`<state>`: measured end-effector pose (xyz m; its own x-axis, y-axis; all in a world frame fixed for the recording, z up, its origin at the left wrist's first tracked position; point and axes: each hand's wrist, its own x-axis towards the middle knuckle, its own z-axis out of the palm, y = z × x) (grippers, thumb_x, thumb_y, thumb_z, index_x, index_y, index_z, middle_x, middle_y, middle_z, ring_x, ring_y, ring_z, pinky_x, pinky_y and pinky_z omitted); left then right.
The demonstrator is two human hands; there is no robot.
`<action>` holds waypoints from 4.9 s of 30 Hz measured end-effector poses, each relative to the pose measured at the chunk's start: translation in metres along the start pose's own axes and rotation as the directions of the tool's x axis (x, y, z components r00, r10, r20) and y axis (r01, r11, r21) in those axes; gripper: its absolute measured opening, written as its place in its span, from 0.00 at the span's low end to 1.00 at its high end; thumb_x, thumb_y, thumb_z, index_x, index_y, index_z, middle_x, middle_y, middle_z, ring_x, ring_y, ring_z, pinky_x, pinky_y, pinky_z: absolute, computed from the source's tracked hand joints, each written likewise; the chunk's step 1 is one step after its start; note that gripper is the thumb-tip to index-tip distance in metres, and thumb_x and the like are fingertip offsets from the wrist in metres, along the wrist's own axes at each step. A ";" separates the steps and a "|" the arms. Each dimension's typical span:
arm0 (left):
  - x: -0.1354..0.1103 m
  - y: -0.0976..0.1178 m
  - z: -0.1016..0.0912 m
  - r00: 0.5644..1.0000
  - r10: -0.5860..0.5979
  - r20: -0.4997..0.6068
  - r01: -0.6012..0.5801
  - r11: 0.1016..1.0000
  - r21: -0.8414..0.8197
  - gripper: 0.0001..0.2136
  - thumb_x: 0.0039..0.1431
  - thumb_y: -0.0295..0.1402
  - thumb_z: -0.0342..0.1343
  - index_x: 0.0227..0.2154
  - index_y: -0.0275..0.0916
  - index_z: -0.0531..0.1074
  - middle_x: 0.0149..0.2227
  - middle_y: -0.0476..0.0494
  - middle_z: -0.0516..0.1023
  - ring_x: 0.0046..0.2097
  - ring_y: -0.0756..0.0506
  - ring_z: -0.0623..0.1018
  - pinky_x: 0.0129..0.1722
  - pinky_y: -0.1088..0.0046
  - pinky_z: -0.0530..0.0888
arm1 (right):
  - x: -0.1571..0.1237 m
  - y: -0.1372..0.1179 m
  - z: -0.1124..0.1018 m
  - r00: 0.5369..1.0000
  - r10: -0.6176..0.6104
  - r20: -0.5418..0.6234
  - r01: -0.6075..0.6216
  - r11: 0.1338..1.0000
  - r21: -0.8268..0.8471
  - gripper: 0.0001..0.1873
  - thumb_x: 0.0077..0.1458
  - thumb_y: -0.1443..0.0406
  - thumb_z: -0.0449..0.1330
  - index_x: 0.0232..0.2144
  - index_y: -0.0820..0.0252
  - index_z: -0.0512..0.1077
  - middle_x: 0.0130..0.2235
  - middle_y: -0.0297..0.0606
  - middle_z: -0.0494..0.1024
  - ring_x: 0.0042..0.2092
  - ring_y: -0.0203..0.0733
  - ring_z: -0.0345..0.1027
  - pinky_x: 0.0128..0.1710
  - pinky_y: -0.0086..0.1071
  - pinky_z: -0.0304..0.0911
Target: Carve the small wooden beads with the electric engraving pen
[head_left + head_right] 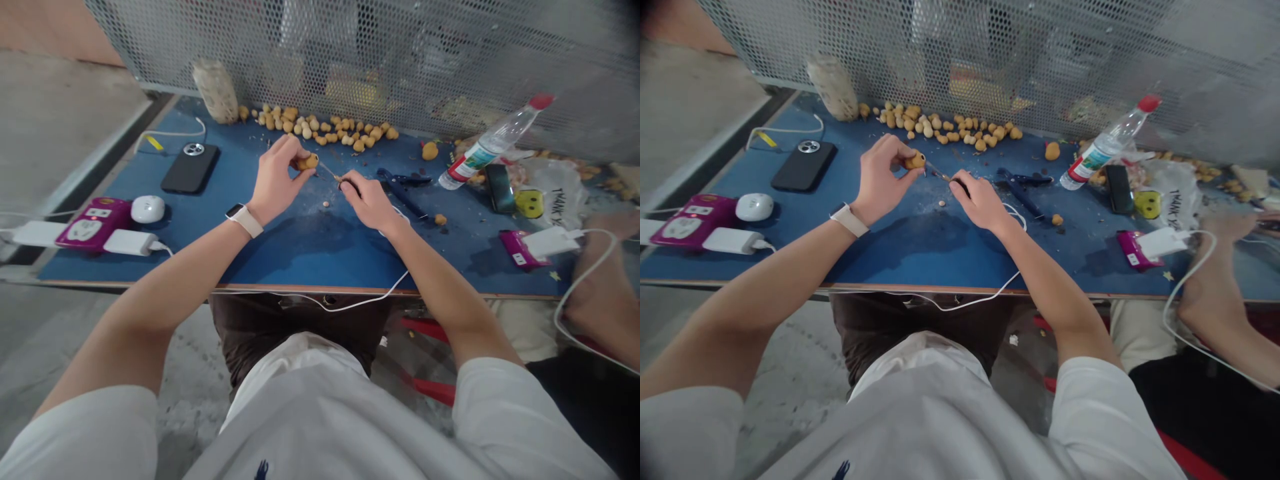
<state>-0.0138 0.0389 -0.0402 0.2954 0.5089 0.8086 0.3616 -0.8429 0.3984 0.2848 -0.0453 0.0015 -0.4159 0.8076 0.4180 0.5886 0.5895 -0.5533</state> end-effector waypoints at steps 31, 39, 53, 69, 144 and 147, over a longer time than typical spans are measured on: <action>0.001 0.023 -0.004 0.998 -0.026 -0.052 0.025 1.000 -0.006 0.12 0.80 0.39 0.77 0.46 0.48 0.77 0.50 0.45 0.87 0.45 0.46 0.84 0.47 0.62 0.88 | -0.002 -0.003 0.010 1.000 0.016 0.017 -0.017 0.998 0.055 0.49 0.81 0.17 0.42 0.50 0.48 0.76 0.35 0.37 0.80 0.39 0.53 0.78 0.49 0.48 0.71; 0.000 0.019 -0.001 0.998 -0.010 -0.060 0.009 1.000 -0.013 0.15 0.83 0.47 0.76 0.46 0.48 0.77 0.49 0.43 0.87 0.45 0.44 0.84 0.44 0.59 0.87 | -0.003 -0.004 0.012 1.000 0.013 -0.002 -0.013 0.996 0.090 0.48 0.81 0.17 0.43 0.50 0.47 0.76 0.33 0.35 0.78 0.39 0.54 0.79 0.48 0.47 0.71; 0.000 0.023 -0.001 0.999 -0.029 -0.033 0.028 1.000 -0.010 0.13 0.82 0.42 0.75 0.46 0.47 0.77 0.50 0.43 0.87 0.46 0.45 0.85 0.46 0.60 0.88 | -0.002 -0.004 0.012 1.000 0.007 0.002 -0.007 0.994 0.105 0.46 0.82 0.18 0.44 0.48 0.47 0.75 0.32 0.33 0.76 0.35 0.50 0.74 0.44 0.46 0.67; 0.004 0.041 -0.009 0.994 -0.107 -0.024 0.107 0.994 0.004 0.11 0.78 0.38 0.76 0.42 0.47 0.79 0.49 0.41 0.91 0.46 0.42 0.89 0.49 0.59 0.92 | -0.001 -0.003 0.013 1.000 0.001 0.001 -0.001 0.997 0.073 0.48 0.81 0.16 0.42 0.48 0.46 0.74 0.30 0.31 0.74 0.33 0.50 0.73 0.45 0.46 0.68; 0.001 0.020 -0.002 0.974 -0.192 -0.118 0.184 0.980 -0.079 0.17 0.86 0.53 0.72 0.58 0.49 0.75 0.60 0.39 0.90 0.66 0.37 0.91 0.64 0.49 0.93 | -0.002 -0.015 0.006 0.994 0.110 -0.021 -0.099 0.950 0.295 0.45 0.79 0.16 0.51 0.45 0.46 0.72 0.29 0.30 0.71 0.30 0.44 0.67 0.32 0.40 0.67; 0.001 0.022 -0.003 0.977 -0.201 -0.075 0.193 0.976 -0.100 0.18 0.87 0.56 0.70 0.58 0.49 0.76 0.63 0.39 0.91 0.66 0.37 0.92 0.67 0.50 0.94 | -0.002 -0.013 0.000 0.999 0.039 -0.018 -0.035 0.981 0.193 0.45 0.80 0.17 0.51 0.45 0.48 0.74 0.32 0.33 0.74 0.33 0.46 0.69 0.38 0.42 0.68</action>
<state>-0.0086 0.0204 -0.0295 0.1495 0.6535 0.7420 0.3212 -0.7419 0.5886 0.2779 -0.0541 0.0080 -0.3805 0.8295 0.4088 0.4577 0.5530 -0.6962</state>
